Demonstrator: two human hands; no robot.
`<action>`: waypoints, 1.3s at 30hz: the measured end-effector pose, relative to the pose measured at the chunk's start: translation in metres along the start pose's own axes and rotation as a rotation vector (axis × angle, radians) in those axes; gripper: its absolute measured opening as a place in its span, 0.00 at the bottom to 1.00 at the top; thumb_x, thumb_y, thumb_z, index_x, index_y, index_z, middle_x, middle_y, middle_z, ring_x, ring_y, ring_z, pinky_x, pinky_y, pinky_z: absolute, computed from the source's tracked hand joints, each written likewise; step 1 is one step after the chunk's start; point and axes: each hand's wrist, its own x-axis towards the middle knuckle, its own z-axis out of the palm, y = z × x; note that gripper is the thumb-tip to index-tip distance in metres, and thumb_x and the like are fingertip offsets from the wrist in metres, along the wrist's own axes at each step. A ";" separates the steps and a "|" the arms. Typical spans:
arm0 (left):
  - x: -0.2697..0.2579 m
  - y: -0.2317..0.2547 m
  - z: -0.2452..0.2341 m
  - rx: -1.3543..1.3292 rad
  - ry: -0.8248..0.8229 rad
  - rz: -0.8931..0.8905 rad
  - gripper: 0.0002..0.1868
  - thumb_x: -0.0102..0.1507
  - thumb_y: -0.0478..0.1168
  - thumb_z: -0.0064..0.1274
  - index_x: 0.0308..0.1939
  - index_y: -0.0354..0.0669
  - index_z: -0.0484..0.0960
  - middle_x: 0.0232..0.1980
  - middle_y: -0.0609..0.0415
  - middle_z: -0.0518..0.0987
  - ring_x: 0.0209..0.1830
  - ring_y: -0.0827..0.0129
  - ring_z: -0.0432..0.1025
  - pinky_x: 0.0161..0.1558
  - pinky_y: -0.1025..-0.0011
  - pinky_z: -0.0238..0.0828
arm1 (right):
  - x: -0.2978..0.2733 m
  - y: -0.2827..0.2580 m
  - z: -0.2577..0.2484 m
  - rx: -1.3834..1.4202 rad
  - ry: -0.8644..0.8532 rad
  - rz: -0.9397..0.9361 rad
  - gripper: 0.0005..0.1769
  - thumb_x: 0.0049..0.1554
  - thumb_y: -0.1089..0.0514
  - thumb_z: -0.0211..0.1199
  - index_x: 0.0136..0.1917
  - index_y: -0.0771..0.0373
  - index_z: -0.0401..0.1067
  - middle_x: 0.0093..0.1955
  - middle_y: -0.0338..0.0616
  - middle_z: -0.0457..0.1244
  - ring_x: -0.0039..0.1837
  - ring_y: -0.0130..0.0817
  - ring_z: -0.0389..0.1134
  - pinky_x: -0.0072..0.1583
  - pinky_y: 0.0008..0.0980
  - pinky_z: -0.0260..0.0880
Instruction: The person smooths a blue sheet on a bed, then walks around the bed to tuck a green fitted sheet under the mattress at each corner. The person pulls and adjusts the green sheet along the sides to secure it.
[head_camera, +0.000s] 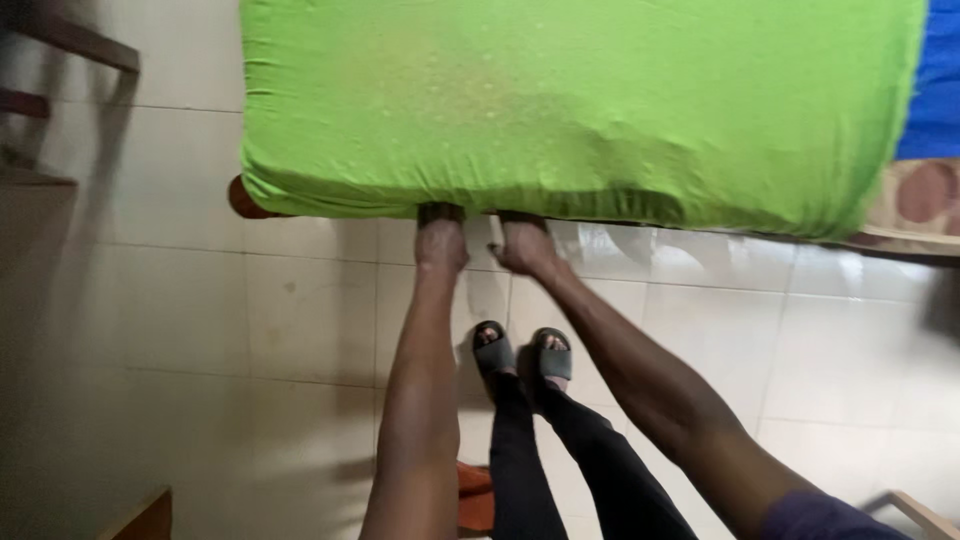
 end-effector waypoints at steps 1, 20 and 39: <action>0.009 0.000 0.002 0.003 0.012 -0.007 0.21 0.65 0.42 0.55 0.61 0.41 0.84 0.68 0.43 0.80 0.66 0.55 0.76 0.67 0.62 0.73 | -0.025 -0.006 0.003 0.066 0.125 -0.064 0.40 0.58 0.43 0.62 0.76 0.66 0.60 0.68 0.65 0.63 0.68 0.58 0.64 0.69 0.51 0.64; 0.141 -0.023 -0.006 -0.083 0.185 0.156 0.29 0.69 0.49 0.36 0.75 0.47 0.64 0.79 0.48 0.59 0.79 0.55 0.53 0.77 0.61 0.47 | 0.038 -0.075 -0.013 -0.101 -0.021 -0.107 0.38 0.56 0.44 0.60 0.73 0.67 0.59 0.63 0.62 0.63 0.65 0.58 0.64 0.67 0.52 0.62; -0.049 -0.117 0.027 -0.126 0.798 0.352 0.38 0.61 0.32 0.46 0.75 0.21 0.55 0.78 0.27 0.55 0.79 0.36 0.51 0.76 0.48 0.43 | 0.174 0.002 0.047 -0.530 -0.254 -0.302 0.39 0.60 0.25 0.46 0.72 0.51 0.63 0.78 0.47 0.53 0.78 0.51 0.51 0.77 0.53 0.48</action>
